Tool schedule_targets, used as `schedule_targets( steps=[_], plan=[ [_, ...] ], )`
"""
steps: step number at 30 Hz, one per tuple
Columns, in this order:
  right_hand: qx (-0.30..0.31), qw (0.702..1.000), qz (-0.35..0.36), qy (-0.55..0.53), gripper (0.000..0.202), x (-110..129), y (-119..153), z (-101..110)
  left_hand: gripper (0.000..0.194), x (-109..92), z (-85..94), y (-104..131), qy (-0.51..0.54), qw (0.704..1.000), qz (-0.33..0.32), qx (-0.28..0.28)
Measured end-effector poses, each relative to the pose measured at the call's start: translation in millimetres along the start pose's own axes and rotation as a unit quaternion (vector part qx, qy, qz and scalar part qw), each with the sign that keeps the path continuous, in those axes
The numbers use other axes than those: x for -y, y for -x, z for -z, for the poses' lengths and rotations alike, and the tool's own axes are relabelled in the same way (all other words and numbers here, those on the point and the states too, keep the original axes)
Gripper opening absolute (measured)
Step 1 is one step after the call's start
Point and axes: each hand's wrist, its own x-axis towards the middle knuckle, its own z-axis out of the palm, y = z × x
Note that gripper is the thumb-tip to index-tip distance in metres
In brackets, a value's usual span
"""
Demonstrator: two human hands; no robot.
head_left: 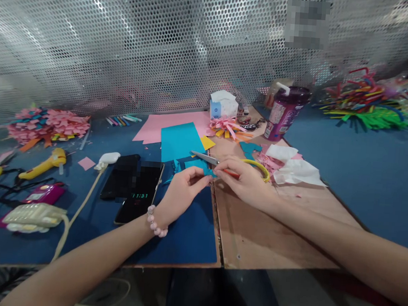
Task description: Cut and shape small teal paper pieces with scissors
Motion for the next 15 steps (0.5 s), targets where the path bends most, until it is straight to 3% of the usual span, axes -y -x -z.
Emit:
schedule_targets(
  steps=[6,15],
  plan=[
    [0.009,1.0,-0.013,0.024,0.015,0.6,-0.3,-1.4,0.015,0.3,1.0,-0.1,-0.031,0.999,-0.009,0.001],
    [-0.018,0.998,0.02,0.057,0.011,-5.9,1.2,-7.0,0.018,-1.6,1.5,-0.5,-0.049,0.999,-0.001,0.002]
  ],
)
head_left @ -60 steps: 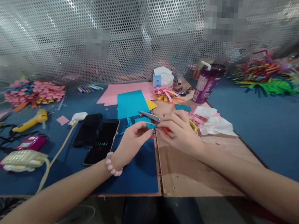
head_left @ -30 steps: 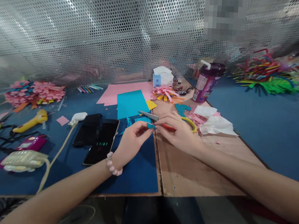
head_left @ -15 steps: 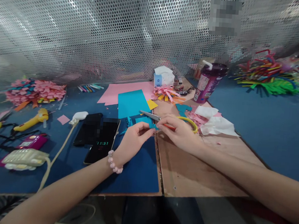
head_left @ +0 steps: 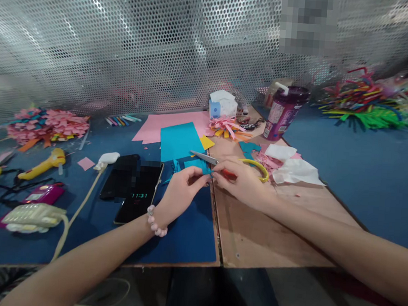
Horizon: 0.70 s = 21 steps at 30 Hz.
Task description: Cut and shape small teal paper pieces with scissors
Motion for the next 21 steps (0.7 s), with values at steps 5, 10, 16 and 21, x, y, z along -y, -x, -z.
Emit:
schedule_targets(
  steps=[5,10,16,21],
  plan=[
    [0.017,0.998,-0.019,-0.051,0.014,4.0,-0.6,5.1,0.018,0.1,-0.8,1.5,-0.007,1.0,0.001,0.007],
    [0.019,0.997,-0.02,-0.071,0.013,1.8,-2.0,5.5,0.017,0.1,-0.4,1.4,-0.01,1.0,-0.013,0.013],
    [-0.038,0.998,0.04,0.006,0.003,3.5,0.0,2.1,0.011,1.5,-0.9,0.5,0.024,0.999,-0.022,0.021],
    [-0.083,0.987,0.117,0.077,0.001,5.9,2.0,1.3,0.011,2.7,-2.1,2.3,0.005,0.999,-0.041,0.026]
  ],
)
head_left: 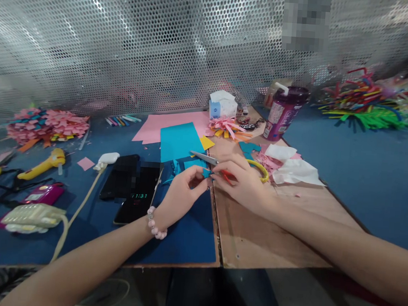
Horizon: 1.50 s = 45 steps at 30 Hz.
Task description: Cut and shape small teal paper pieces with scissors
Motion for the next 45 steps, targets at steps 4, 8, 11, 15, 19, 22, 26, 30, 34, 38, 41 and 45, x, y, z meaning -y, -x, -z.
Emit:
schedule_targets(
  steps=[4,8,11,15,19,22,26,30,34,38,41,45],
  plan=[
    [-0.001,0.999,0.031,0.025,0.002,-3,2,-1,0.012,0,-0.9,1,-0.021,1.0,-0.013,-0.007],
    [-0.006,0.999,0.042,0.032,0.002,-5,3,-2,0.011,0,-1.9,2,-0.036,0.999,-0.023,-0.013],
    [-0.009,0.998,0.051,0.034,0.003,-5,4,-3,0.011,0,-2.5,2,-0.049,0.998,-0.031,-0.016],
    [-0.009,0.998,0.054,0.042,0.003,-2,4,-3,0.012,0,-3.2,3,-0.063,0.997,-0.038,-0.019],
    [-0.017,0.997,0.049,0.05,0.003,0,4,-3,0.012,-1,-3.6,5,-0.062,0.997,-0.039,-0.02],
    [-0.023,0.997,0.051,0.055,0.003,0,5,-3,0.011,-2,-3.9,6,-0.062,0.997,-0.039,-0.022],
    [-0.017,0.997,0.049,0.053,0.005,0,4,-3,0.011,-4,-4.2,6,-0.061,0.997,-0.039,-0.019],
    [-0.016,0.998,0.046,0.047,0.007,1,4,-3,0.012,-5,-4.7,6,-0.057,0.997,-0.041,-0.02],
    [-0.016,0.998,0.041,0.047,0.008,2,4,-2,0.011,-7,-4.8,6,-0.073,0.996,-0.04,-0.023],
    [-0.019,0.999,0.023,0.043,0.008,6,2,0,0.009,-7,-4.5,7,-0.084,0.995,-0.044,-0.022],
    [-0.016,0.999,0.015,0.044,0.007,8,1,1,0.01,-7,-4.1,6,-0.097,0.994,-0.046,-0.022],
    [-0.012,0.999,0.012,0.044,0.007,8,2,1,0.012,-6,-3.5,6,-0.104,0.993,-0.052,-0.021]
  ],
)
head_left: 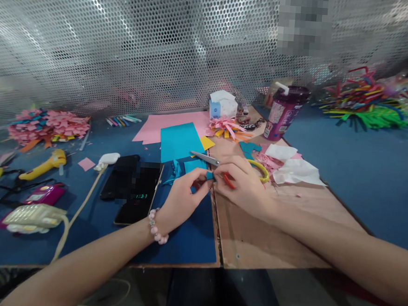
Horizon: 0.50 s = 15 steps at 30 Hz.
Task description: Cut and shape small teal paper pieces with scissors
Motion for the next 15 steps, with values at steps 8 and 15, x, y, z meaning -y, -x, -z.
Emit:
schedule_targets(
  steps=[8,15],
  plan=[
    [-0.006,1.0,0.001,-0.017,0.013,-6.4,0.5,-3.2,0.018,1.1,1.0,-0.1,0.006,1.0,0.003,-0.002],
    [-0.003,0.999,0.01,-0.036,0.009,-5.2,-0.5,-2.8,0.012,3.9,0.8,-1.2,0.007,1.0,0.014,-0.011]
  ],
)
